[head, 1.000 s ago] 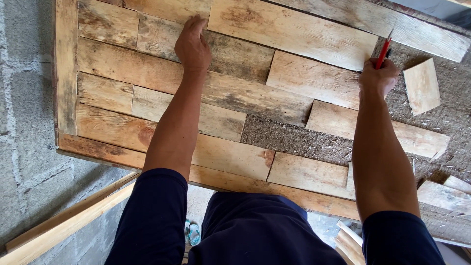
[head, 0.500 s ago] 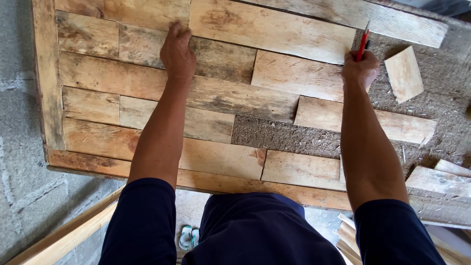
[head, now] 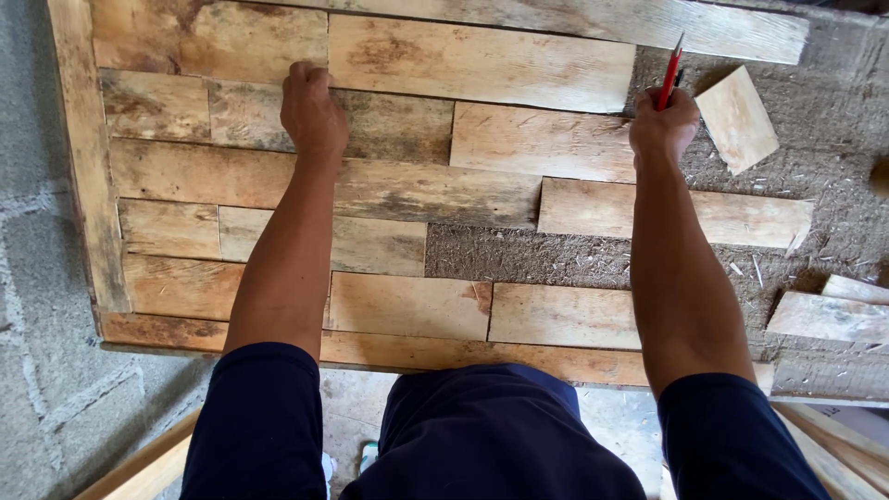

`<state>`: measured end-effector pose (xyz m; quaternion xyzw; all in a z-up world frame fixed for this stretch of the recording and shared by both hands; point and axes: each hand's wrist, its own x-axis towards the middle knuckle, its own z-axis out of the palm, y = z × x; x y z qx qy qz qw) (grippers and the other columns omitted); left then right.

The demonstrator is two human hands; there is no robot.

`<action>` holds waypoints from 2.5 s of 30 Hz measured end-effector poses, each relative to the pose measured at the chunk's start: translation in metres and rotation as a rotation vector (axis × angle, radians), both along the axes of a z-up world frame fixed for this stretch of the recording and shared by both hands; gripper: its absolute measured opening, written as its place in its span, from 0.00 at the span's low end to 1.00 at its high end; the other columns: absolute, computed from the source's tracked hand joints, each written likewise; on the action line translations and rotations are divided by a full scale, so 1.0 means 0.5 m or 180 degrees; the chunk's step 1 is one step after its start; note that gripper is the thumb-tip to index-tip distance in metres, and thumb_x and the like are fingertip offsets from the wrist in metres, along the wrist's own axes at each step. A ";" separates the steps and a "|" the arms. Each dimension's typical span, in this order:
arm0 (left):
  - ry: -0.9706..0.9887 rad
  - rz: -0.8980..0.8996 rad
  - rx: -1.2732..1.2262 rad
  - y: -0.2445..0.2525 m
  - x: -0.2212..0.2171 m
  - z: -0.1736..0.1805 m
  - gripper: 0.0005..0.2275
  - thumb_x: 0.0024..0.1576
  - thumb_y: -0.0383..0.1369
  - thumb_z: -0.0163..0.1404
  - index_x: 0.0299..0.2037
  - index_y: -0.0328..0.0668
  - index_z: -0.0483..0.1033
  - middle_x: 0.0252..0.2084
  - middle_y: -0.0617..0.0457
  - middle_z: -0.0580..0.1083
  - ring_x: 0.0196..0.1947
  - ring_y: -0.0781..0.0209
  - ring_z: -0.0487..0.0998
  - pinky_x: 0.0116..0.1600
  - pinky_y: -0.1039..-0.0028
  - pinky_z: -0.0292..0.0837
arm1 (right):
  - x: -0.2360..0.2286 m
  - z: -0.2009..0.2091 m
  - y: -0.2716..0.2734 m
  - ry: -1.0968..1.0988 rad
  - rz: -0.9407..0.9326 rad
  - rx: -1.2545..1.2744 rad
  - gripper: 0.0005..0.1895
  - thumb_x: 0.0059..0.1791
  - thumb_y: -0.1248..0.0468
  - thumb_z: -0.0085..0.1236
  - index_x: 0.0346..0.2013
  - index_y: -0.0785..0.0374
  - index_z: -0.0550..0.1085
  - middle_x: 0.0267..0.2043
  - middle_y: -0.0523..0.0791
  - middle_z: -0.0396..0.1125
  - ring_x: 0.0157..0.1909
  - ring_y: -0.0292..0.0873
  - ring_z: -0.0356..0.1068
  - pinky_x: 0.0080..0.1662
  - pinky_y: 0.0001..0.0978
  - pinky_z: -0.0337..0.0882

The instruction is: Fitting and trimming thin wooden boards to create a decorative panel.

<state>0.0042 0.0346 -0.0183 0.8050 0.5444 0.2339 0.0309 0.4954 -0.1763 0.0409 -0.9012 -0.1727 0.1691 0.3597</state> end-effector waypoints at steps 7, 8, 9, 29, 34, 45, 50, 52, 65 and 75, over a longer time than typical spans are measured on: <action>0.0159 0.0441 -0.0082 -0.043 0.098 0.089 0.13 0.57 0.23 0.56 0.50 0.42 0.72 0.56 0.45 0.70 0.61 0.39 0.69 0.59 0.49 0.72 | 0.000 0.012 -0.121 0.0107 -0.0100 0.0452 0.07 0.51 0.65 0.64 0.42 0.62 0.79 0.37 0.42 0.76 0.35 0.35 0.73 0.37 0.29 0.74; 0.0057 0.0355 0.0250 -0.050 0.127 0.075 0.17 0.59 0.23 0.55 0.57 0.42 0.67 0.60 0.44 0.68 0.65 0.40 0.66 0.65 0.49 0.67 | 0.002 0.000 -0.142 0.0067 -0.0057 0.0734 0.08 0.53 0.65 0.64 0.45 0.64 0.78 0.38 0.43 0.76 0.36 0.35 0.73 0.39 0.29 0.74; -0.0048 0.0266 0.0580 -0.057 0.156 0.060 0.22 0.61 0.24 0.54 0.64 0.43 0.63 0.64 0.42 0.67 0.69 0.41 0.63 0.71 0.50 0.62 | 0.004 -0.014 -0.163 0.0026 -0.0011 0.1015 0.09 0.55 0.64 0.64 0.47 0.66 0.78 0.38 0.43 0.76 0.38 0.36 0.73 0.41 0.29 0.73; 0.0616 -0.1624 -0.0598 -0.262 0.660 0.038 0.26 0.68 0.33 0.46 0.75 0.39 0.54 0.80 0.44 0.47 0.79 0.47 0.45 0.81 0.61 0.37 | -0.178 0.093 -0.357 0.1215 -0.0040 0.1445 0.07 0.58 0.63 0.51 0.45 0.64 0.65 0.27 0.44 0.69 0.23 0.35 0.69 0.23 0.28 0.71; 0.0881 -0.1638 -0.0788 -0.262 0.654 0.047 0.27 0.64 0.27 0.45 0.75 0.40 0.55 0.79 0.44 0.48 0.78 0.48 0.46 0.80 0.62 0.38 | -0.177 0.096 -0.293 0.1014 0.0428 0.1075 0.08 0.58 0.67 0.49 0.50 0.67 0.65 0.34 0.50 0.73 0.28 0.39 0.75 0.26 0.29 0.76; 0.0189 -0.1515 -0.1146 -0.257 0.667 0.125 0.20 0.60 0.22 0.45 0.65 0.34 0.69 0.73 0.41 0.58 0.75 0.44 0.54 0.77 0.54 0.49 | -0.130 0.055 -0.052 -0.0857 0.1691 -0.0181 0.28 0.58 0.73 0.46 0.73 0.59 0.56 0.49 0.61 0.73 0.37 0.56 0.77 0.30 0.47 0.78; 0.0137 -0.1379 -0.1258 -0.242 0.681 0.088 0.19 0.61 0.20 0.45 0.63 0.37 0.72 0.73 0.42 0.59 0.75 0.44 0.56 0.76 0.53 0.52 | -0.132 0.041 0.001 -0.0877 0.1794 -0.0723 0.40 0.51 0.77 0.48 0.77 0.57 0.51 0.52 0.61 0.71 0.41 0.54 0.76 0.34 0.42 0.80; 0.0074 -0.1362 -0.1258 -0.239 0.683 0.079 0.18 0.62 0.20 0.44 0.62 0.37 0.73 0.73 0.42 0.60 0.75 0.44 0.57 0.76 0.52 0.53 | -0.135 0.041 0.008 -0.0737 0.1801 -0.0957 0.42 0.51 0.76 0.50 0.77 0.56 0.49 0.54 0.61 0.70 0.41 0.53 0.76 0.34 0.41 0.79; 0.0564 -0.1419 -0.1410 -0.234 0.696 0.076 0.21 0.61 0.19 0.44 0.65 0.39 0.70 0.76 0.46 0.54 0.76 0.46 0.53 0.77 0.53 0.49 | -0.125 -0.005 0.019 -0.0985 0.1780 -0.1226 0.48 0.50 0.75 0.54 0.79 0.52 0.43 0.60 0.64 0.65 0.31 0.42 0.71 0.25 0.27 0.74; 0.0531 -0.1274 -0.1512 -0.241 0.698 0.086 0.19 0.63 0.23 0.45 0.65 0.42 0.70 0.76 0.49 0.53 0.76 0.50 0.52 0.78 0.56 0.47 | -0.129 0.028 0.045 -0.0881 0.1731 -0.1470 0.43 0.50 0.74 0.55 0.76 0.53 0.51 0.47 0.57 0.73 0.30 0.42 0.71 0.25 0.30 0.73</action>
